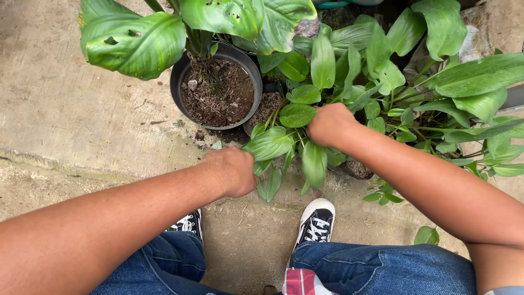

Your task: The person is weeding and cleaning several potted plants by hand, removing debris and small weeds from the soil.

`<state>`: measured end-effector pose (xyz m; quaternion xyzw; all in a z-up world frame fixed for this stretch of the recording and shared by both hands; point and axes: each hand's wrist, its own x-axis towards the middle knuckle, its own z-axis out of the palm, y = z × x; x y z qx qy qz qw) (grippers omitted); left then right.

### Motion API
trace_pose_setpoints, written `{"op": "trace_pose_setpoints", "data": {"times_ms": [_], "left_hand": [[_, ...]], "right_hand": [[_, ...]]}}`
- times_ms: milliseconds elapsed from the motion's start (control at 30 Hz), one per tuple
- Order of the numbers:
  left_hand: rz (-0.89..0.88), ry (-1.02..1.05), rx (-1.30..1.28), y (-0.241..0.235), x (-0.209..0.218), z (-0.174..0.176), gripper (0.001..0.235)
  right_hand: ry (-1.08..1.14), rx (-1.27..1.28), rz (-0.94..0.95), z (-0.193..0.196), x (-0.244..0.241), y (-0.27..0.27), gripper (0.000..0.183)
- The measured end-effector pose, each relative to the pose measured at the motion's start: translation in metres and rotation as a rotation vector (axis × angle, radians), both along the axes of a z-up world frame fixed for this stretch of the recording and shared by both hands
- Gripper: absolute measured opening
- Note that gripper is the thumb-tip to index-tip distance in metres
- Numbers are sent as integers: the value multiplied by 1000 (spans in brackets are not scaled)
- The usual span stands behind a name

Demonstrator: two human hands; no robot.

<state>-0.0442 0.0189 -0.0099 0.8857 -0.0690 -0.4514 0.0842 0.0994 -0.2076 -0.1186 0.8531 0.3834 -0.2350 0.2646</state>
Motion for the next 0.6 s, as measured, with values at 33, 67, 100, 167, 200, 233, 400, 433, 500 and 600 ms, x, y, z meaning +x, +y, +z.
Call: {"op": "trace_pose_setpoints", "data": {"times_ms": [33, 67, 100, 167, 200, 233, 400, 433, 500, 600], "left_hand": [[2, -1, 0, 1, 0, -1, 53], [-5, 2, -9, 2, 0, -3, 52], [-11, 5, -17, 2, 0, -5, 52], [-5, 3, -24, 2, -3, 2, 50], [6, -1, -32, 3, -4, 5, 49], [3, -4, -29, 4, -3, 7, 49], [2, -33, -62, 7, 0, 3, 48], [3, -31, -64, 8, 0, 0, 48], [-22, -54, -66, 9, -2, -7, 49], [-26, -50, -76, 6, 0, -1, 50]], "right_hand": [[-1, 0, 2, 1, 1, 12, 32], [12, 80, -124, 2, 1, 22, 36], [25, 160, -250, 3, 0, 33, 42], [18, 160, -252, 1, 6, 27, 41], [10, 161, -249, 1, 10, 25, 41], [7, 163, -251, -1, 15, 19, 41], [-21, 144, -207, -14, 33, -9, 38], [-20, 142, -205, -16, 34, -12, 38], [-33, 128, -187, -18, 36, -21, 38], [6, 142, -295, 0, 35, -21, 41]]}}
